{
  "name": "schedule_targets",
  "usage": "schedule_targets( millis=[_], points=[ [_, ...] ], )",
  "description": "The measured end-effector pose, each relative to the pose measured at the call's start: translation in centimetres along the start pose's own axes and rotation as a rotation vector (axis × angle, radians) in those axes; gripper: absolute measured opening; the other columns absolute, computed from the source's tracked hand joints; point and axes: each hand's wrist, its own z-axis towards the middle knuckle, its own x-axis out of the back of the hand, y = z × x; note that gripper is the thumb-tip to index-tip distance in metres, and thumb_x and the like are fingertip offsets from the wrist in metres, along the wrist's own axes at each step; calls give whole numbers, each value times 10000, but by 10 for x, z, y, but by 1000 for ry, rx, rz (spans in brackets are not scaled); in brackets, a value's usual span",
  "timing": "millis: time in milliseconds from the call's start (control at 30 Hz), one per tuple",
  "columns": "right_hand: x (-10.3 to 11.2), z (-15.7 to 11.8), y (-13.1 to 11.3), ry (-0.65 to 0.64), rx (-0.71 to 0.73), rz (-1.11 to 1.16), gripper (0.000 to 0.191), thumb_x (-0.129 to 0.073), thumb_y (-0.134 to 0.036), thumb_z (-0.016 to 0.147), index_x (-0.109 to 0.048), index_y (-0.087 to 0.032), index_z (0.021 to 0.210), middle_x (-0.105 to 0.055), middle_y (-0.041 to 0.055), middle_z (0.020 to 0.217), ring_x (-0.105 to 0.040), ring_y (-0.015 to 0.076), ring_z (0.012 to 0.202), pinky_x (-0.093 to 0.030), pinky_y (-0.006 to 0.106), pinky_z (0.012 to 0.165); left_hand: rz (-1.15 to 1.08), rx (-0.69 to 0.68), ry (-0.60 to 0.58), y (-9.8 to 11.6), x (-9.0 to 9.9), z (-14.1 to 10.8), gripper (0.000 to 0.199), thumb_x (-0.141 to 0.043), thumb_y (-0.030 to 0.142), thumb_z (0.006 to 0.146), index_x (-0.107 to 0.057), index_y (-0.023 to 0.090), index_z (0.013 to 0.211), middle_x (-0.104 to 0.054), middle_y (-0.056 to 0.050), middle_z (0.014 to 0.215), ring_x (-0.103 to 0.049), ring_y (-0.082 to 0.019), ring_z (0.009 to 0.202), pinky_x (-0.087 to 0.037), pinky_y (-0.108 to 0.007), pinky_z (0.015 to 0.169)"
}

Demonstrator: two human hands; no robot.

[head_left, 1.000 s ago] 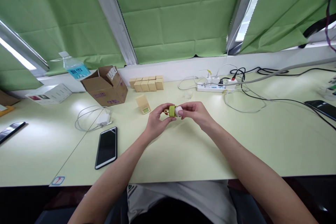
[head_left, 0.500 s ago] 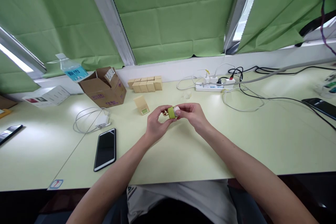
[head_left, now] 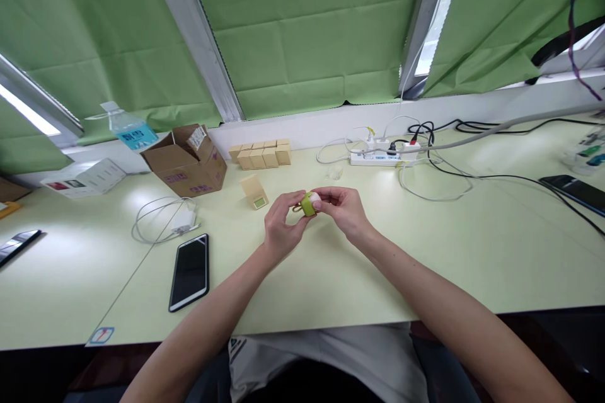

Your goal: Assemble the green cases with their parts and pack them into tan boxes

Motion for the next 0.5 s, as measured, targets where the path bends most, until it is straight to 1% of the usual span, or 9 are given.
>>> schedule_targets(
  millis=[100,300,400,500],
  points=[
    [-2,-1,3,5,-3,15,425,-993,-432,601,-854,-198,927,-850,76,921,-785,280,896,-645,441,881,-6,2,10,-1,0,-1,320,-849,300,901,-709,248,1184,-810,-95,1176,-795,-272,1112,-660,-455,921],
    [-6,-4,8,23,-1,31,448,-994,-462,642,-872,-196,981,-860,88,985,-789,286,946,-627,449,937,-23,14,37,-3,-1,-3,373,-871,265,878,-717,243,1216,-805,-87,1167,-791,-266,1102,-656,-439,928],
    [-5,-3,9,20,12,46,468,-1003,-486,629,-877,-201,979,-863,84,1001,-793,293,968,-619,462,968,-28,30,31,-4,-1,-3,383,-872,273,877,-716,233,1224,-800,-89,1176,-785,-262,1109,-650,-440,946],
    [-3,-2,7,12,23,56,470,-1003,-492,635,-878,-195,976,-863,88,986,-794,293,964,-618,466,968,-27,53,8,-4,0,-2,378,-853,283,892,-708,212,1233,-796,-97,1180,-779,-257,1113,-648,-433,948]
  ],
)
